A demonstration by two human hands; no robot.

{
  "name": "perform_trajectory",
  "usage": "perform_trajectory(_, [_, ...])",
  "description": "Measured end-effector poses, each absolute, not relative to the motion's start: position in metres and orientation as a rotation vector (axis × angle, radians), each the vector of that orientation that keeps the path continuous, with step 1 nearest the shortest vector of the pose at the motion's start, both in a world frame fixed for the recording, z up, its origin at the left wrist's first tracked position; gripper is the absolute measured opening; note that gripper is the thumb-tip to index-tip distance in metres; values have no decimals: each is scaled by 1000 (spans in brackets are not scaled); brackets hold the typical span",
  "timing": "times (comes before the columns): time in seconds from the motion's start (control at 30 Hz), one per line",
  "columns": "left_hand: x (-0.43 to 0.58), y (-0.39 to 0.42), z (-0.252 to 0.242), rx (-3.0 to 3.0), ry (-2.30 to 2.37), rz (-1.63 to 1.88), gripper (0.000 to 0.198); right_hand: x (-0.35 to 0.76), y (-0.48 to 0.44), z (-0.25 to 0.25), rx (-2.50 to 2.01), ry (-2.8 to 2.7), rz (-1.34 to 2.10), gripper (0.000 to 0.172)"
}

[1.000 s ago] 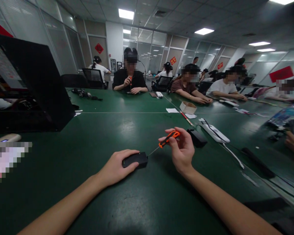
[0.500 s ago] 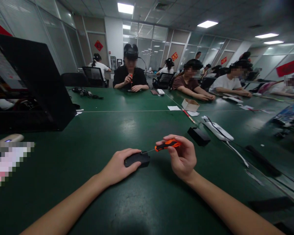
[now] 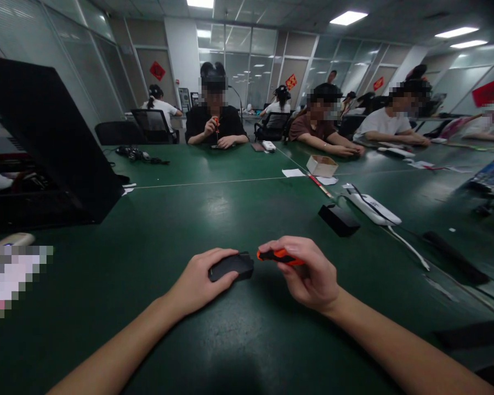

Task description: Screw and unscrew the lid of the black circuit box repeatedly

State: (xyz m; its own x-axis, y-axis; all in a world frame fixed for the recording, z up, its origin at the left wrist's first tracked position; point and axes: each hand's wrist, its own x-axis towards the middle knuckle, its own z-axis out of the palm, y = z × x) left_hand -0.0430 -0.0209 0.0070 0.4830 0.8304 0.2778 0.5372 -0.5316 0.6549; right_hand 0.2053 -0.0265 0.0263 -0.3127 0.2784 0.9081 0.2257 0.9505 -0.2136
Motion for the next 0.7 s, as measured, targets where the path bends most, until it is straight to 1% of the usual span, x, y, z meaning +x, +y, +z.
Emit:
perform_trajectory(0.13, [-44,-21,7,2242,1128,791,38,207,-31,29,-341,-1987,17,60])
perform_trajectory(0.23, [-45,-22,7,2221,1138,772,39,208,-33,33,-312,-2065,66,63])
perform_trajectory(0.3, [-44,-22,7,2211,1135,756,39,208,-35,39,-284,-2106,106,61])
perform_trajectory(0.37, [-44,-21,7,2208,1128,750,40,207,-36,47,-259,-2150,110,53])
perform_trajectory(0.43, [-44,-21,7,2208,1133,754,40,206,-37,53,-247,-2207,82,42])
perform_trajectory(0.53, [-43,-22,7,2201,1155,747,41,204,-37,52,-211,-2234,24,28])
perform_trajectory(0.6, [-42,-22,8,2191,1167,748,41,202,-36,46,-198,-2189,21,30])
perform_trajectory(0.7, [-42,-23,8,2184,1171,768,40,201,-31,42,-311,-2099,79,43])
